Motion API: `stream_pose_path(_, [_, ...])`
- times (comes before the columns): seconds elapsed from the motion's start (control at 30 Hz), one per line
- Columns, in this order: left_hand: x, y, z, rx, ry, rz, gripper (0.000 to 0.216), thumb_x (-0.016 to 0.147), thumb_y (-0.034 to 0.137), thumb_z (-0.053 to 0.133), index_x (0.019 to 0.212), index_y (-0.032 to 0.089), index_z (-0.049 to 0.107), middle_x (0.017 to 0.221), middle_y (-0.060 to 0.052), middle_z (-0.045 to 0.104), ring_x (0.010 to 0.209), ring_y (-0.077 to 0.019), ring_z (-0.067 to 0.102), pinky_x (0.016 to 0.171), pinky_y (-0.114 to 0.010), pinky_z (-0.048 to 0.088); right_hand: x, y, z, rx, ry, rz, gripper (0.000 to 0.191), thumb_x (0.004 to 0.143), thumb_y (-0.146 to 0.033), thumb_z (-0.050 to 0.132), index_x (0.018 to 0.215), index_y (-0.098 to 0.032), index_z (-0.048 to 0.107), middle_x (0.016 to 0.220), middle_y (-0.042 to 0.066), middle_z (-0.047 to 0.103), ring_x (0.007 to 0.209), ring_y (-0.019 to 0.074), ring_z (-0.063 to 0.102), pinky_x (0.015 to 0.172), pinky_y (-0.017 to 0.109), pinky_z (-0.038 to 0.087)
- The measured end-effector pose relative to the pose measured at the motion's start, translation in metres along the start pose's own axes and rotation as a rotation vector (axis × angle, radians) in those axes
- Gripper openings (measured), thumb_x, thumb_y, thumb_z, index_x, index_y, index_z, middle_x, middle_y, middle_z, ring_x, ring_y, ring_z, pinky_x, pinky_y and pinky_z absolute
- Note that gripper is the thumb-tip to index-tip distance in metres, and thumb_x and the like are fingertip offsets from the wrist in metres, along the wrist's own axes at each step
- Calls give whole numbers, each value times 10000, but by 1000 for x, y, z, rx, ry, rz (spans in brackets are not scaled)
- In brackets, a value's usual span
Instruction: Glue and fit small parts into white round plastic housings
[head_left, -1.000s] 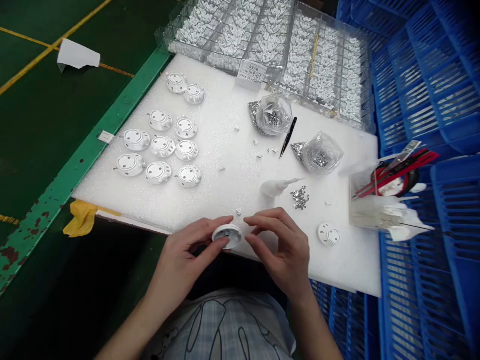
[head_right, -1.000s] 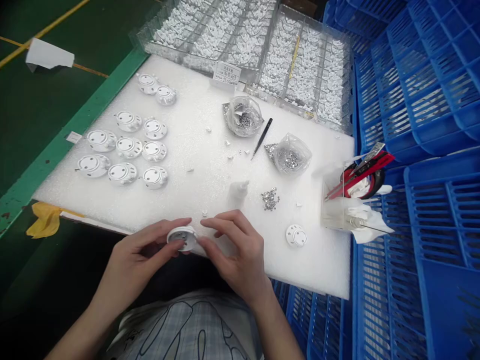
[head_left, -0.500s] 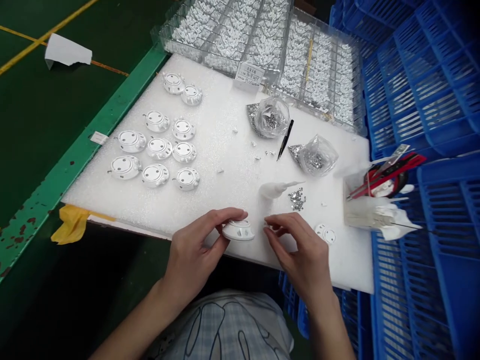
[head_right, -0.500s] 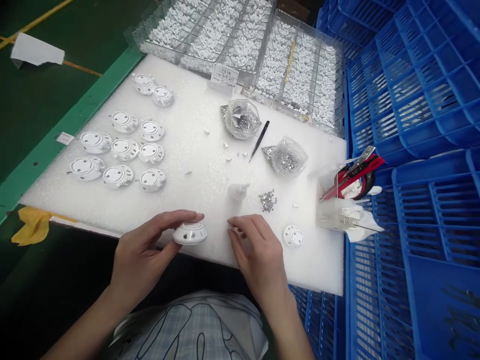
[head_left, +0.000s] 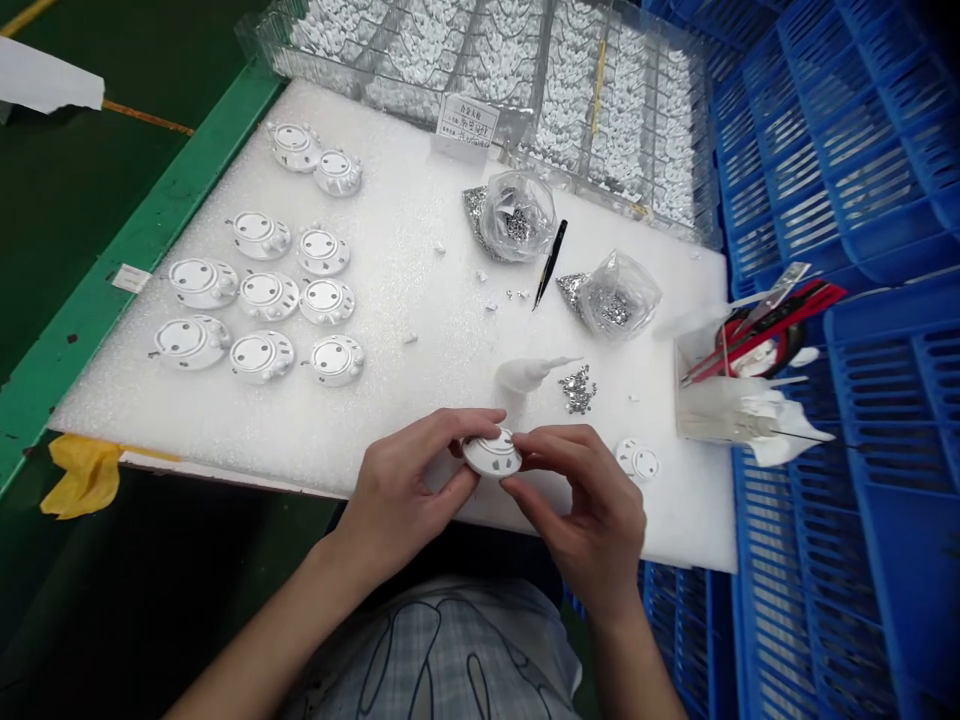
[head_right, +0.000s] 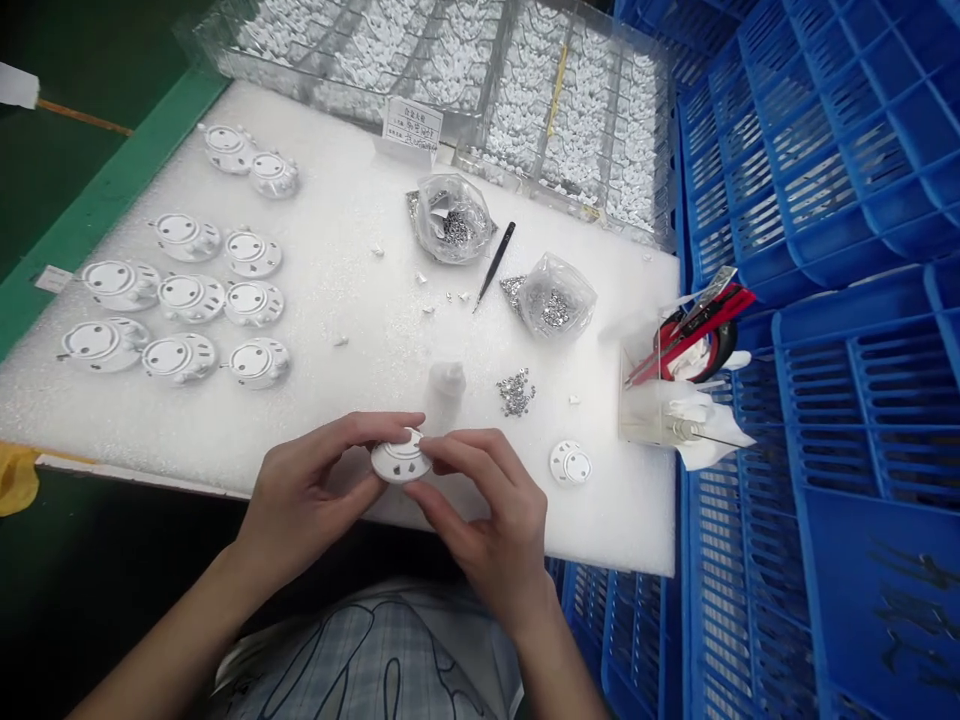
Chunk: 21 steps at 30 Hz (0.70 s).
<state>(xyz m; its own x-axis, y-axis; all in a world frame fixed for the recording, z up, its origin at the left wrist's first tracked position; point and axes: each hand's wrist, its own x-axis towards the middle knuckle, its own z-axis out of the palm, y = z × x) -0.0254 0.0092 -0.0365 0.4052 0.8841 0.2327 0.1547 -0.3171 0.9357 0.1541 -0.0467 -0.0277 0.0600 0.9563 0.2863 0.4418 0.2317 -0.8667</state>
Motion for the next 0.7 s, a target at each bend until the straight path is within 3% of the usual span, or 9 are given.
stream_pose_path(0.07, [1, 0, -4, -9, -50, 25, 271, 951, 55, 695, 1163, 221, 724, 1235, -23, 807, 1102, -155, 769, 970, -220, 593, -2, 6, -3, 66, 5, 59, 335, 936, -164, 758, 1239, -296, 708, 1069, 18, 703, 945, 159, 694, 793, 306, 633])
stream_pose_path(0.13, [1, -1, -6, 9, -36, 13, 211, 986, 105, 682, 1143, 236, 734, 1143, -7, 815, 994, -151, 766, 889, -234, 604, -4, 10, -8, 60, 27, 97, 240, 948, -202, 749, 1172, -288, 727, 1009, 12, 709, 915, 167, 688, 778, 315, 613])
stream_pose_path(0.27, [1, -1, -1, 99, 93, -37, 145, 994, 140, 692, 1100, 234, 725, 978, 16, 770, 753, -124, 649, 690, -227, 547, -6, 14, -17, -225, 133, 97, 93, 970, -166, 702, 978, -251, 739, 860, -11, 687, 751, 130, 627, 666, 277, 523])
stream_pose_path(0.5, [3, -4, 6, 110, 70, 77, 181, 1001, 86, 664, 1124, 216, 696, 1069, -15, 750, 960, -144, 704, 862, -242, 582, -4, 14, -11, -542, 27, -74, 142, 946, -130, 725, 1054, -220, 748, 907, 35, 690, 835, 170, 663, 728, 302, 556])
stream_pose_path(0.6, [3, -6, 7, 120, 60, 114, 186, 996, 64, 662, 1119, 194, 710, 1068, -24, 733, 987, -136, 708, 894, -223, 573, 0, 13, -8, -507, -7, -122, 174, 958, -91, 694, 1070, -219, 731, 938, 44, 710, 871, 169, 668, 753, 298, 568])
stream_pose_path(0.7, [3, -6, 7, 126, 72, 121, 197, 984, 45, 670, 1120, 180, 717, 1066, -26, 722, 992, -130, 706, 901, -210, 569, 3, 12, -10, -383, -22, -72, 169, 955, -90, 699, 1051, -228, 712, 933, 25, 712, 848, 152, 667, 755, 286, 572])
